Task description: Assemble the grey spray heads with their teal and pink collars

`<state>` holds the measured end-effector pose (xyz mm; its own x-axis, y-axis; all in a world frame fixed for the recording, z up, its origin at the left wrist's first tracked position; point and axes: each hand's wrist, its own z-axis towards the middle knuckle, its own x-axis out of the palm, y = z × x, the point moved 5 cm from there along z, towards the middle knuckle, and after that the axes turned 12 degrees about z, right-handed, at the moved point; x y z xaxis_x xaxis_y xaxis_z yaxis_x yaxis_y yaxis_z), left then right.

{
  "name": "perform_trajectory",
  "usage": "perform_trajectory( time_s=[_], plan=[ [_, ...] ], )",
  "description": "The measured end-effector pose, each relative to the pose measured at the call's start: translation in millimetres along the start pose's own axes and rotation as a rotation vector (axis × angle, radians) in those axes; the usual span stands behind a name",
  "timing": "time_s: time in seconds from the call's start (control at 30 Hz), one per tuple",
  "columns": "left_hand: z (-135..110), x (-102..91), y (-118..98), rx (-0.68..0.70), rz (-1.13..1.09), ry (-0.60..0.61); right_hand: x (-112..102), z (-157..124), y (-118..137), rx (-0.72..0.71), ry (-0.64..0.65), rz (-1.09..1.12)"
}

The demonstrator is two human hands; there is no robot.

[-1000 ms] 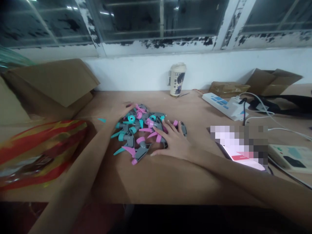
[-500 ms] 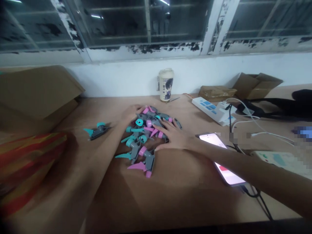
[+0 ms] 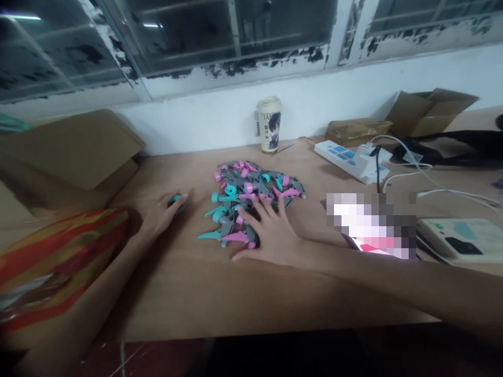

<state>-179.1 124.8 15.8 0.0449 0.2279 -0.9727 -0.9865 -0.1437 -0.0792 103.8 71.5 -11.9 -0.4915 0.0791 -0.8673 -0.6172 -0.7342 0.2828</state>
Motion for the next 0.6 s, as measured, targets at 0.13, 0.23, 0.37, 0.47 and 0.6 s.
perform_trajectory(
  time_s=[0.13, 0.23, 0.37, 0.47, 0.6],
  plan=[
    [-22, 8.8, -36, 0.12, -0.057, -0.035, -2, 1, -32, 0.149, -0.018, -0.042],
    [-32, 13.8, -67, 0.173, -0.023, -0.049, -2, 0, -44, 0.183, -0.003, -0.059],
    [-29, 20.3, -103, 0.244, 0.092, -0.075, 4, 8, -53, 0.183, 0.043, -0.081],
    [-10, 25.9, -119, 0.226, 0.119, -0.084, 7, 23, -67, 0.189, 0.059, -0.086],
    [23, 34.1, -130, 0.177, 0.116, -0.095, 7, 44, -95, 0.227, 0.081, -0.077]
  ],
)
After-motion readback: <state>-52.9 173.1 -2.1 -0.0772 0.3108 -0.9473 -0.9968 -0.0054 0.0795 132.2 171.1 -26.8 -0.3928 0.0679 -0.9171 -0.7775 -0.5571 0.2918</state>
